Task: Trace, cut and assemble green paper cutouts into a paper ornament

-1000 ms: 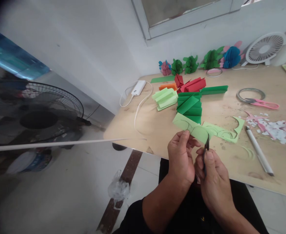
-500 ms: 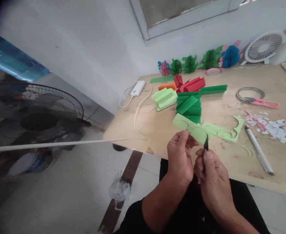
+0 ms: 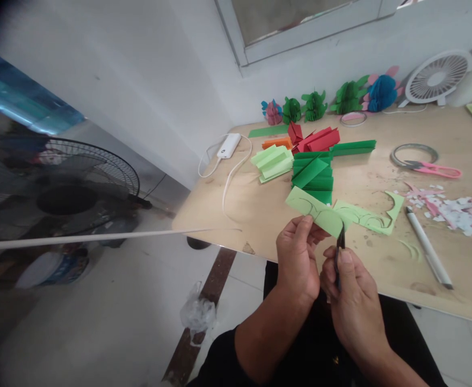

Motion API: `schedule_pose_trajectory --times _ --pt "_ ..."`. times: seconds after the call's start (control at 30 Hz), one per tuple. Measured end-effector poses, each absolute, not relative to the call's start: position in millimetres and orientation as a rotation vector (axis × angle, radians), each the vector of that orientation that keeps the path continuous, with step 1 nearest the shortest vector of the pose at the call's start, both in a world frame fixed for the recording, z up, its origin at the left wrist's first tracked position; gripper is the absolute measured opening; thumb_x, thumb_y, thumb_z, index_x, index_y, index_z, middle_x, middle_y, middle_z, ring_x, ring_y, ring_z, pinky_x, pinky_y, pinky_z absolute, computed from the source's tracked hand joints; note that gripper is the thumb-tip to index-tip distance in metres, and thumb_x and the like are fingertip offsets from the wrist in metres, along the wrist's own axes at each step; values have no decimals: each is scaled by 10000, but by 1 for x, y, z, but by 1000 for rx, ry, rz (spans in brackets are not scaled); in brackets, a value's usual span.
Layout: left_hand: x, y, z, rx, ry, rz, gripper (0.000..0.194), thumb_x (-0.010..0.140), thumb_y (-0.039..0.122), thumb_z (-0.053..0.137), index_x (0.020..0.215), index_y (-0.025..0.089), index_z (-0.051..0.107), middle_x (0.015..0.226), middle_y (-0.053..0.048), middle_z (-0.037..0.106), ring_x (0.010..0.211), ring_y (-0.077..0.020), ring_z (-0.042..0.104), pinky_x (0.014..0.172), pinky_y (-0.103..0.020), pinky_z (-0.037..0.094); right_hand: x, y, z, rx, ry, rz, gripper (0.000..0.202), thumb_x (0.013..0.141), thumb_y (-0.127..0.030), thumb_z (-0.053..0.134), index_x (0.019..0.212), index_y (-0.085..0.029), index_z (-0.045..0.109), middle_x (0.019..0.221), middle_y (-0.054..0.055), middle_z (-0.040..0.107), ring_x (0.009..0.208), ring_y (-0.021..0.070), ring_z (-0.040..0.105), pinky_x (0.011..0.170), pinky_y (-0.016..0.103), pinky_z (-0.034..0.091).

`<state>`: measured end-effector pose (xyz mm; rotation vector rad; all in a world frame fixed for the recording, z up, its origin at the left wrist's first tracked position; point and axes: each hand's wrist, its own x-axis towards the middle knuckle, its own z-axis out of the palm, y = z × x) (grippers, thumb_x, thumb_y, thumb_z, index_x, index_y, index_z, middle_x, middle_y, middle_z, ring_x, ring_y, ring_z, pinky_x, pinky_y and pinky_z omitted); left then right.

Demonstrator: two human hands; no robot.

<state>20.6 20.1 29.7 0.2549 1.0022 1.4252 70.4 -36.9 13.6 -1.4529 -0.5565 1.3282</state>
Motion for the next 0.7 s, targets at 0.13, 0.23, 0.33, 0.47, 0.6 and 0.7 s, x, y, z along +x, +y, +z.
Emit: schedule_pose_trajectory --times 0.13,0.23,0.33,0.47,0.6,0.7 --pt "19 21 29 250 1024 1418 136 742 226 600 653 147 535 554 13 559 540 -89 546 635 -236 404 70 -36 17 -1452 -564 1327 397 816 -570 465 628 -220 466 507 -38 362 474 84 329 412 235 283" --pt "18 21 28 257 1029 1414 138 734 231 605 650 147 535 552 14 554 538 -90 544 633 -238 402 71 -37 15 -1432 -549 1333 390 818 -575 461 656 -220 476 517 -44 357 485 79 329 433 228 300" --pt "18 21 27 268 1031 1396 150 724 244 613 647 145 532 565 3 564 554 -97 543 635 -244 408 71 -36 12 -1388 -526 1370 390 820 -580 447 665 -223 470 521 -49 338 489 81 324 458 236 325" --pt "19 21 27 270 1010 1384 165 711 257 623 641 153 516 563 6 554 561 -100 538 634 -248 415 72 -33 9 -1352 -505 1394 407 817 -580 450 634 -216 448 532 -46 325 501 78 321 463 236 325" --pt "19 22 27 269 1007 1390 155 707 252 616 643 155 514 558 10 543 561 -100 545 643 -252 417 73 -32 10 -1364 -503 1375 387 817 -569 467 662 -215 479 537 -48 324 493 73 301 435 228 290" --pt "19 23 27 256 1003 1386 146 704 246 613 646 155 515 556 10 539 550 -102 547 634 -256 418 74 -32 11 -1373 -503 1365 376 817 -571 469 693 -217 504 538 -47 331 496 77 305 431 230 290"
